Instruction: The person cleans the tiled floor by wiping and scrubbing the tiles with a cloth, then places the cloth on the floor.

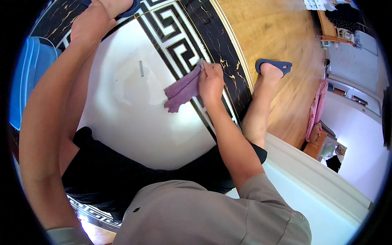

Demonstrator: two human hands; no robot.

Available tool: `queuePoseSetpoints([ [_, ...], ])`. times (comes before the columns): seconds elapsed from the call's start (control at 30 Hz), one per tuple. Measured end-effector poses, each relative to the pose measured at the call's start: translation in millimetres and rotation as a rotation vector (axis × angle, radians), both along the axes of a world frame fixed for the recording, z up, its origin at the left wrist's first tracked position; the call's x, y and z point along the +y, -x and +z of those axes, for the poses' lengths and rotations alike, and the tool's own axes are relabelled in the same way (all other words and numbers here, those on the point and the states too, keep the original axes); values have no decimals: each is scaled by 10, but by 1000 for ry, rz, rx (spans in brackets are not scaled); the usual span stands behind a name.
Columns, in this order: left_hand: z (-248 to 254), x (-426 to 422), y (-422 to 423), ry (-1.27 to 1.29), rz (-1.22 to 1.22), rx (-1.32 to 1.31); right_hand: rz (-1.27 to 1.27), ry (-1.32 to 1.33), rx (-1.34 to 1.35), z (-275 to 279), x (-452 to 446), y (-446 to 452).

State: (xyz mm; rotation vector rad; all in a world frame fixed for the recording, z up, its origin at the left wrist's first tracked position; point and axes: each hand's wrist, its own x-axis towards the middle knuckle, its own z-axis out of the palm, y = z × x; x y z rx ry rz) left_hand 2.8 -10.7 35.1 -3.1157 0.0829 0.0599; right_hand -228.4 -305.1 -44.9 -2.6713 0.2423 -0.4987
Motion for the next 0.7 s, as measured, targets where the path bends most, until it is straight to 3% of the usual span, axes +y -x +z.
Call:
queuePoseSetpoints([
  [0.2,-51,47,2,-54,-68,-42,102,78,116,55,-74,-196],
  [0.7,-59,66,14,1,-87,-51,295,173,64,7,-111,-312],
])
